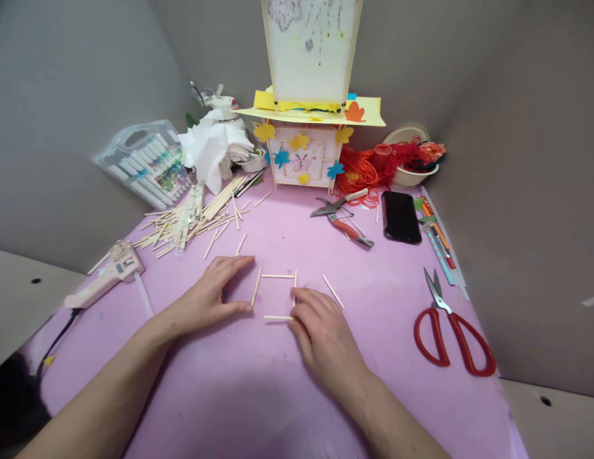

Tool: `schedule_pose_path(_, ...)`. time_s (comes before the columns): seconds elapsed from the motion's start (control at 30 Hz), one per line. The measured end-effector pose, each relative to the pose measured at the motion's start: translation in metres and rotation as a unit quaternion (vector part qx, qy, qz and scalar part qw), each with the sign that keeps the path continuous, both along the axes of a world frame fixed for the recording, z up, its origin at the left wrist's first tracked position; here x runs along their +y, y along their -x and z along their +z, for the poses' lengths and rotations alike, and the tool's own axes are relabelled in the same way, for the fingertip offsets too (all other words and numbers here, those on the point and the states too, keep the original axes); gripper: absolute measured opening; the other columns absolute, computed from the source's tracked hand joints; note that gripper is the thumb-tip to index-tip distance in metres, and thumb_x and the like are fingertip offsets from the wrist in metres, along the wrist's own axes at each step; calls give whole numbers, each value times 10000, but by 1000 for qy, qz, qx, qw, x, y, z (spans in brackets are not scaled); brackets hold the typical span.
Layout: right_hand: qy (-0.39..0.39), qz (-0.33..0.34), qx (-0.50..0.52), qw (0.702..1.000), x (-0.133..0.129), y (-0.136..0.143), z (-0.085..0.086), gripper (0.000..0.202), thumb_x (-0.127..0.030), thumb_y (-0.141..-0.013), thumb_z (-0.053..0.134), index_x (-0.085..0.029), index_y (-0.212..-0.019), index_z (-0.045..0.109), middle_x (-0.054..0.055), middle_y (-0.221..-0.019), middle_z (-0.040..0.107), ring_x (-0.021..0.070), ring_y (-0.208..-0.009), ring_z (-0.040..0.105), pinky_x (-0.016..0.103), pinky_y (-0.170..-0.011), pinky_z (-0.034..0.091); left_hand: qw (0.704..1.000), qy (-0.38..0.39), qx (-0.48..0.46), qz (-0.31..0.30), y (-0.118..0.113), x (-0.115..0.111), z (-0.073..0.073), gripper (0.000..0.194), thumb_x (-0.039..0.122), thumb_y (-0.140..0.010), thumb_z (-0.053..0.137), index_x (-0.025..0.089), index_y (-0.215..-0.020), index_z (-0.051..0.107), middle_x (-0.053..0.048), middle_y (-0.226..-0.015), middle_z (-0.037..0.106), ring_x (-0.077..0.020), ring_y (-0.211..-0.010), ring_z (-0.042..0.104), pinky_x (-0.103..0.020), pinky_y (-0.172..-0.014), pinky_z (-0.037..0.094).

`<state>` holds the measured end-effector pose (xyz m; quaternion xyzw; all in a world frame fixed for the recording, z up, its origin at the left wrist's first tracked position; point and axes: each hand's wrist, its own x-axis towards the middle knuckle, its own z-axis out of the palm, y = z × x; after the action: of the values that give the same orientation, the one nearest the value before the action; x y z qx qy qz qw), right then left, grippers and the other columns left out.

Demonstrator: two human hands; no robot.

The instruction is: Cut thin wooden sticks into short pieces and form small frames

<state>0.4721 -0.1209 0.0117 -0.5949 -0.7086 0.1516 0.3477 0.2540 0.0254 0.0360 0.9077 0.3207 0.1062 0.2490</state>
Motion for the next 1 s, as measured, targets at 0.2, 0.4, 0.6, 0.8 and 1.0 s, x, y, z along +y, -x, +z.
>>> schedule_pose_path(0.2,-15,-49,33,998,1,-5,0,78,-186,-889,514,-228,-911,576,76,-1126,619,231,-1078,545,435,-915,439,998,58,25,-13,7,2,5,845,494,-705,708,256,-1425,334,-109,-1318,475,-285,-1199,411,-461,-1010,355)
schedule_pose_path(0.4,-7,-70,73,995,3,-8,-1,72,-203,-883,531,-228,-901,596,66,-1089,617,224,-1048,543,413,-917,426,999,43,17,-21,4,1,-1,775,475,-742,681,252,-1410,357,-102,-1304,485,-279,-1178,407,-450,-1001,348)
schedule_pose_path(0.6,12,-93,91,991,6,-7,2,77,-228,-869,563,-214,-828,626,49,-868,585,189,-848,544,321,-727,439,998,42,12,-33,4,0,-3,748,483,-754,665,248,-1403,376,-98,-1266,501,-278,-1162,404,-437,-995,337)
schedule_pose_path(0.8,23,-73,44,996,15,-2,12,78,-221,-861,583,-223,-800,632,14,-812,600,172,-819,542,315,-760,391,998,49,9,-38,5,0,-4,750,489,-753,663,235,-1403,387,-114,-1242,505,-288,-1152,408,-438,-984,338)
schedule_pose_path(1.0,60,-55,-97,992,33,10,18,55,-234,-849,609,-235,-841,664,17,-845,626,185,-862,539,322,-771,346,998,48,3,-35,5,1,-5,754,481,-743,675,241,-1401,395,-118,-1195,520,-290,-1123,424,-444,-972,342)
